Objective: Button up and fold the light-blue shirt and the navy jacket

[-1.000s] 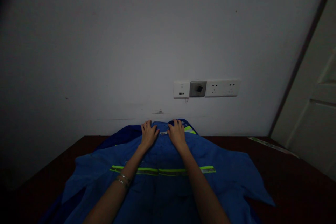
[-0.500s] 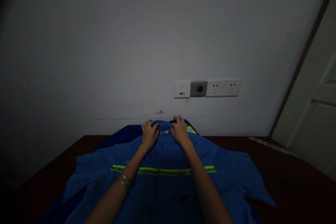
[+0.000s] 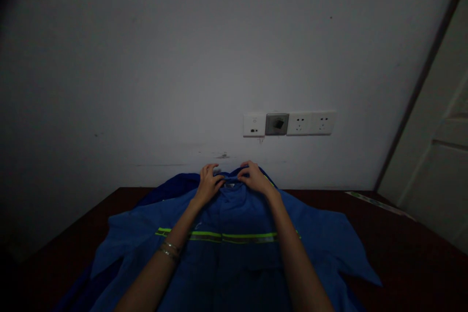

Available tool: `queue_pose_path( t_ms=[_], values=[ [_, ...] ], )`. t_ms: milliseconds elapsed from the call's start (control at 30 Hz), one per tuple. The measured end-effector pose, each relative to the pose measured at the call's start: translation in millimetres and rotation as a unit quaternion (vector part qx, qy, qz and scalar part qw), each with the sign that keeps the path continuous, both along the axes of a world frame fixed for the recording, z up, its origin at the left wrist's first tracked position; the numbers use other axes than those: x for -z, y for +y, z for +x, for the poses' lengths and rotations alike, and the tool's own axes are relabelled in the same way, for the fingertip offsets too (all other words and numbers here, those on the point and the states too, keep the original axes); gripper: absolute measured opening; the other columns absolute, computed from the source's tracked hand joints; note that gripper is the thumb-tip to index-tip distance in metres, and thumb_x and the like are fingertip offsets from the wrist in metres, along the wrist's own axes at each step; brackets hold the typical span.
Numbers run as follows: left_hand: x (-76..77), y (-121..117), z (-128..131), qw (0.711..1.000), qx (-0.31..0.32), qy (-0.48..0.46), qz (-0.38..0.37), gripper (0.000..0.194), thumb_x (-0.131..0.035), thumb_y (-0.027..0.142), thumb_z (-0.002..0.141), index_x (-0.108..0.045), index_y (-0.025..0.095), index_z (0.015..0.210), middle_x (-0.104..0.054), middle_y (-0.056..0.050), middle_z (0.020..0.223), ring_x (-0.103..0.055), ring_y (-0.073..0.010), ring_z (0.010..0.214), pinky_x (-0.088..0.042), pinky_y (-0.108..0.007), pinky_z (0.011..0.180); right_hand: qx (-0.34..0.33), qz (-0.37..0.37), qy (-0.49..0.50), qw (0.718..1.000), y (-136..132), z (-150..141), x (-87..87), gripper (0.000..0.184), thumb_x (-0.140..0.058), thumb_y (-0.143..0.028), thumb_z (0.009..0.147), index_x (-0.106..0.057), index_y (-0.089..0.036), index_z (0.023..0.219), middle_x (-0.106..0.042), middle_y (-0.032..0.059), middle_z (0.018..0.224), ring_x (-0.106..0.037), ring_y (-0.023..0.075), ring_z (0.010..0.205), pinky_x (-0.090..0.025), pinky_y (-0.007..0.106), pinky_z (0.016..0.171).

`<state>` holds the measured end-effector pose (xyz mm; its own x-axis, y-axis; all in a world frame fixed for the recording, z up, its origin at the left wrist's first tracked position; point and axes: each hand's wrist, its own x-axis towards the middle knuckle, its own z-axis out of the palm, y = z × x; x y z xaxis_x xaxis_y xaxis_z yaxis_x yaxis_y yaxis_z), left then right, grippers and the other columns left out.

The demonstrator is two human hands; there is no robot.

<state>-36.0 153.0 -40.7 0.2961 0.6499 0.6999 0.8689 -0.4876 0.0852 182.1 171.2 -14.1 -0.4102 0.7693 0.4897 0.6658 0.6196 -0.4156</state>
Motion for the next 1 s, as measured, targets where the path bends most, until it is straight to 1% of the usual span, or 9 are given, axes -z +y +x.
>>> queue_pose_path(
  t_ms=[133, 300, 433, 500, 667, 733, 800, 933, 1000],
  values=[
    [-11.4, 4, -12, 0.998, 0.05, -0.013, -0.037, 0.013, -0.059, 0.025, 0.078, -0.069, 0.023, 0.086, -0.043, -0.007, 0.12, -0.032, -0.0242, 0.116, -0.032, -0.041, 0.096, 0.031, 0.017, -0.009, 0.999, -3, 6, -4.3, 0.01, -0.059, -0.019, 0.076, -0.069, -0.018, 0.075, -0.051, 0.0072, 0.11, -0.045, 0.0203, 0.106, -0.034, 0.034, 0.095],
    [-24.1, 9, -22, 0.993, 0.055, -0.034, -0.101, 0.009, -0.061, 0.022, 0.075, -0.069, 0.022, 0.079, -0.048, -0.006, 0.113, -0.037, -0.022, 0.111, -0.034, -0.037, 0.096, 0.057, 0.041, -0.052, 0.996, -10, 4, -11.2, 0.008, -0.061, -0.018, 0.074, -0.069, -0.019, 0.076, -0.05, 0.0082, 0.108, -0.044, 0.0218, 0.104, -0.036, 0.034, 0.091],
    [-27.0, 7, -22, 0.991, 0.057, -0.04, -0.117, 0.009, -0.062, 0.021, 0.073, -0.07, 0.021, 0.077, -0.049, -0.006, 0.112, -0.037, -0.0219, 0.11, -0.034, -0.036, 0.096, 0.051, 0.106, -0.089, 0.989, -25, -24, -17.7, 0.021, -0.068, -0.027, 0.068, -0.069, -0.021, 0.089, -0.051, 0.0078, 0.106, -0.041, 0.0236, 0.103, -0.036, 0.035, 0.09],
    [-27.4, 5, -20, 0.99, 0.06, -0.041, -0.123, 0.01, -0.061, 0.021, 0.074, -0.07, 0.022, 0.078, -0.049, -0.006, 0.111, -0.038, -0.0218, 0.111, -0.033, -0.037, 0.097, 0.038, 0.14, -0.111, 0.983, -34, -42, -18.6, 0.024, -0.068, -0.028, 0.069, -0.068, -0.02, 0.092, -0.052, 0.0079, 0.104, -0.041, 0.0236, 0.101, -0.036, 0.034, 0.088],
    [-32.6, -3, -19, 0.989, 0.079, -0.038, -0.12, 0.011, -0.063, 0.022, 0.073, -0.068, 0.022, 0.082, -0.048, -0.005, 0.108, -0.039, -0.021, 0.109, -0.033, -0.036, 0.096, 0.057, 0.169, -0.176, 0.968, -44, -67, -15.8, 0.016, -0.055, -0.021, 0.081, -0.066, -0.018, 0.092, -0.058, 0.0081, 0.093, -0.043, 0.0217, 0.094, -0.035, 0.032, 0.08],
    [-40.4, -9, -21, 0.991, 0.061, -0.045, -0.106, 0.023, -0.066, 0.025, 0.07, -0.064, 0.021, 0.093, -0.048, -0.005, 0.104, -0.041, -0.0202, 0.105, -0.035, -0.034, 0.093, 0.069, 0.167, -0.183, 0.966, -44, -66, -15.9, 0.015, -0.052, -0.02, 0.083, -0.066, -0.018, 0.088, -0.06, 0.0073, 0.089, -0.044, 0.0211, 0.092, -0.034, 0.031, 0.077],
    [-52.8, -18, -24, 0.994, 0.02, -0.044, -0.094, 0.033, -0.066, 0.029, 0.069, -0.059, 0.02, 0.1, -0.049, -0.005, 0.101, -0.044, -0.0193, 0.1, -0.038, -0.032, 0.088, 0.078, 0.163, -0.181, 0.967, -44, -63, -17.1, 0.016, -0.051, -0.021, 0.084, -0.066, -0.019, 0.087, -0.061, 0.0065, 0.087, -0.044, 0.0209, 0.091, -0.033, 0.031, 0.076],
    [-81.8, -37, -28, 0.986, -0.087, -0.003, -0.142, 0.021, -0.053, 0.038, 0.079, -0.059, 0.018, 0.085, -0.059, -0.004, 0.085, -0.054, -0.0179, 0.084, -0.04, -0.027, 0.074, 0.087, 0.149, -0.178, 0.969, -45, -61, -19.1, 0.018, -0.049, -0.021, 0.086, -0.067, -0.02, 0.09, -0.063, 0.006, 0.086, -0.044, 0.0208, 0.09, -0.031, 0.031, 0.075],
    [-90.3, -45, -25, 0.975, -0.133, 0.011, -0.177, 0.031, -0.048, 0.045, 0.082, -0.061, 0.018, 0.078, -0.062, -0.005, 0.078, -0.057, -0.0188, 0.078, -0.04, -0.027, 0.069, 0.086, 0.141, -0.181, 0.969, -45, -63, -18.8, 0.019, -0.048, -0.021, 0.086, -0.067, -0.02, 0.091, -0.063, 0.0064, 0.088, -0.044, 0.0208, 0.091, -0.031, 0.031, 0.075]
  ],
)
